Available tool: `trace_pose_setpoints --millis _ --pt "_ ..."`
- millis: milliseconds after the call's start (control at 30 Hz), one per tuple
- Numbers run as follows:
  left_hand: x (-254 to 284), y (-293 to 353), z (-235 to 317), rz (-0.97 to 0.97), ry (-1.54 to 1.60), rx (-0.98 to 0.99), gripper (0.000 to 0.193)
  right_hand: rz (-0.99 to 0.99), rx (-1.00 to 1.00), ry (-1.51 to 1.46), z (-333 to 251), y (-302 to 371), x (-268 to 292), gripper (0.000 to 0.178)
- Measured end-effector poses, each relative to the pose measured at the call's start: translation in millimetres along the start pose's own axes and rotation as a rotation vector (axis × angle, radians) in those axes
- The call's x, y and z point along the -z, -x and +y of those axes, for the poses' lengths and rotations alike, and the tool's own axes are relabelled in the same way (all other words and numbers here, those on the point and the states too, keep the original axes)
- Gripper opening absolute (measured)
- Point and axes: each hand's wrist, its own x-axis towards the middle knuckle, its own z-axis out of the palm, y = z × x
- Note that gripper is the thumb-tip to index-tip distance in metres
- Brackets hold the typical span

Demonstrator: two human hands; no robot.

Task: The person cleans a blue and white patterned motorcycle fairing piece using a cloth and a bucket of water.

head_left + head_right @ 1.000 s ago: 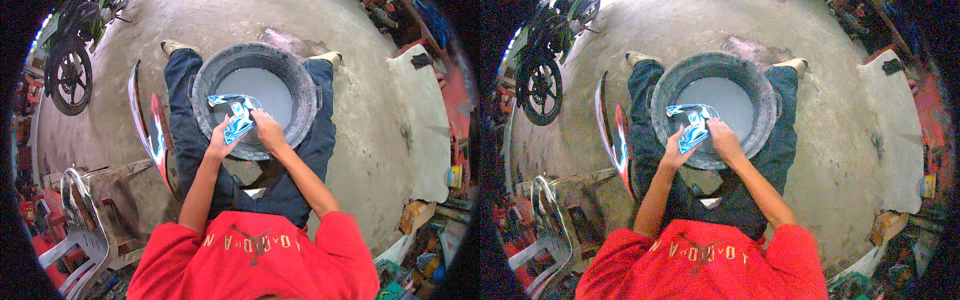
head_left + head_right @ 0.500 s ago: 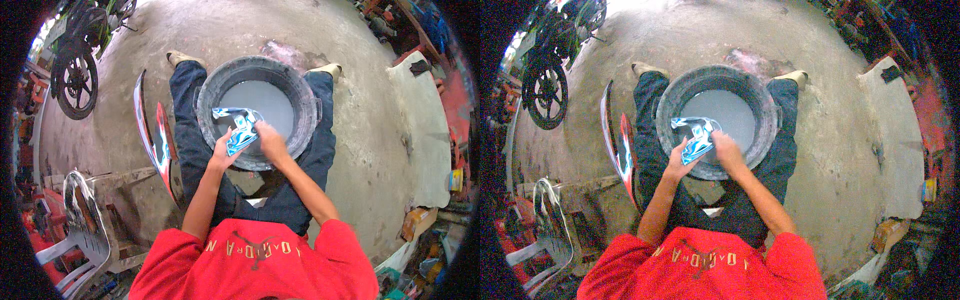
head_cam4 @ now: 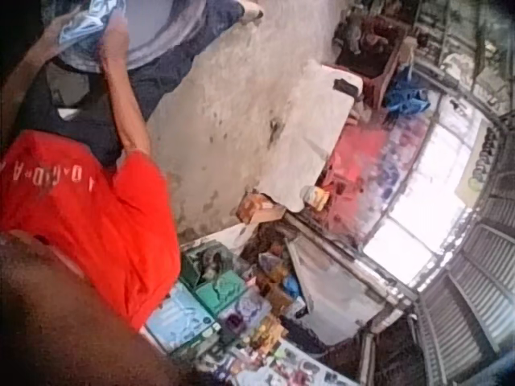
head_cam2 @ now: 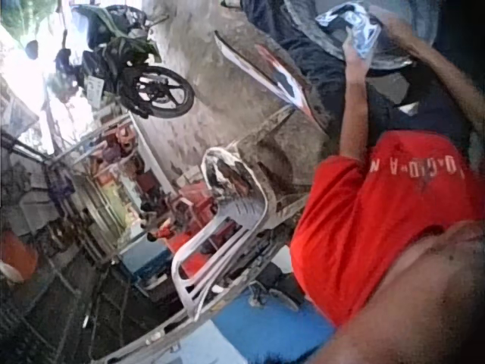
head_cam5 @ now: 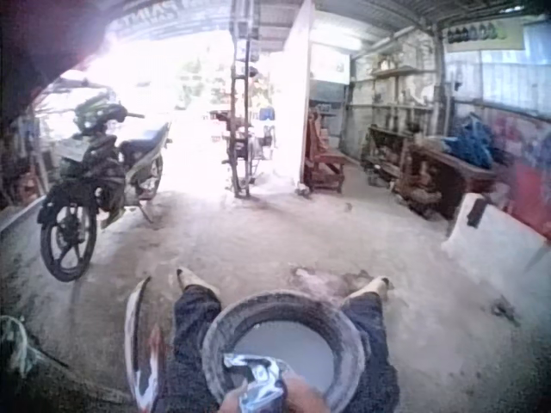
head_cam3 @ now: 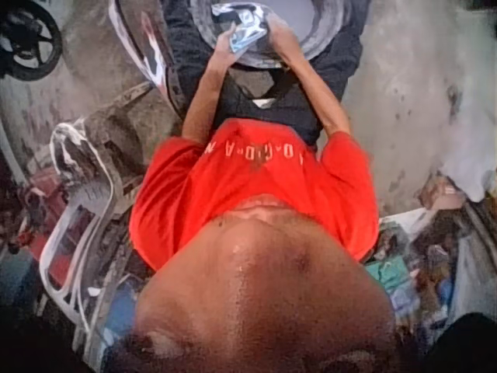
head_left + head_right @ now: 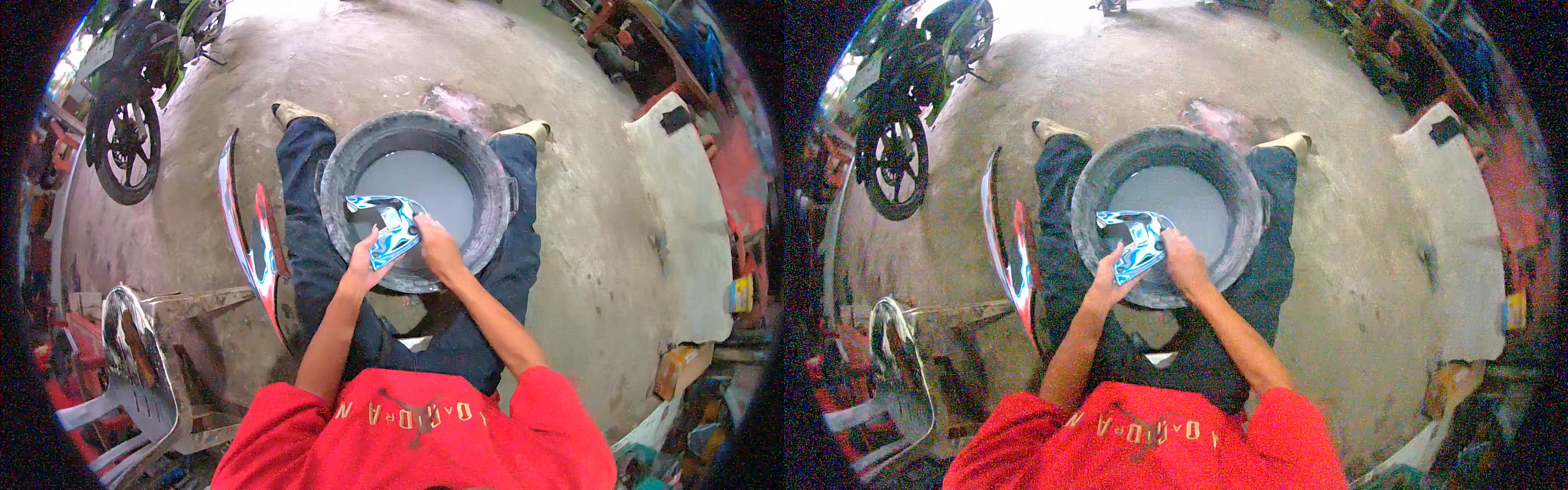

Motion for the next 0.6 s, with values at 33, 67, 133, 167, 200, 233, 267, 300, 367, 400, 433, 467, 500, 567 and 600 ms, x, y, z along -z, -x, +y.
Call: trace_pose_setpoints --millis 33,67,133,167,200,233,267,300,367,400,433,467,500,567,600 --pt "1.7 -2.2 2.4 -0.01 -0.008 -0.003 0.056 0.013 0.003 0.002 -4.7 5.6 -7.6 0.043" --pt "6.8 -3.7 3.8 -0.064 0.031 0.004 0.056 0.049 0.255 -0.045 -10.4 20.4 -19.1 0.043" --pt "26.6 -5.5 5.3 -0.151 0.042 0.006 0.054 0.101 0.648 -0.097 -32.6 32.1 -14.7 0.048" --pt "33.9 -5.9 5.2 -0.144 0.04 -0.002 0.054 0.099 0.656 -0.104 -25.7 24.3 -20.5 0.048" --pt "19.3 -10.5 -0.5 -0.117 0.036 0.025 0.053 0.15 0.499 -0.076 1.0 15.3 -19.4 0.047" --pt "11.4 -11.7 -2.6 -0.083 0.029 0.04 0.052 0.197 0.352 -0.056 19.9 4.8 -14.6 0.045" --pt "24.4 -13.3 -2.8 -0.069 0.022 0.067 0.05 0.113 0.146 -0.112 19.8 -7.4 -3.2 0.043" --pt "21.9 -12.6 -5.9 -0.074 0.024 0.076 0.05 0.115 0.138 -0.106 22.7 -2.8 -4.6 0.043" --pt "10.0 -10.4 0.2 -0.077 0.013 0.077 0.05 0.155 0.266 -0.127 17.1 4.9 -14.4 0.042" --pt "14.7 -7.4 0.6 -0.008 0.046 0.041 0.05 0.097 0.362 -0.083 -1.6 18.7 -22.5 0.045" --pt "21.0 -9.2 -0.6 -0.007 0.051 0.043 0.05 0.085 0.478 -0.18 -13.2 28.7 -32.4 0.045" --pt "34.5 -8.3 1.6 -0.046 0.058 0.062 0.05 0.074 0.594 -0.175 -27.6 32.2 -29.5 0.046" --pt "41.6 -8.6 4.7 -0.093 0.059 0.083 0.049 0.071 0.708 -0.166 -38.9 33.5 -23.7 0.047" --pt "20.1 -4.3 2.5 -0.11 -0.108 -0.002 0.052 0.085 0.469 -0.095 -12.3 11.3 -14.4 0.045" --pt "9.9 -7.6 1.7 -0.09 -0.039 0.014 0.052 0.198 0.298 -0.12 8.2 -3.0 -11.8 0.043"
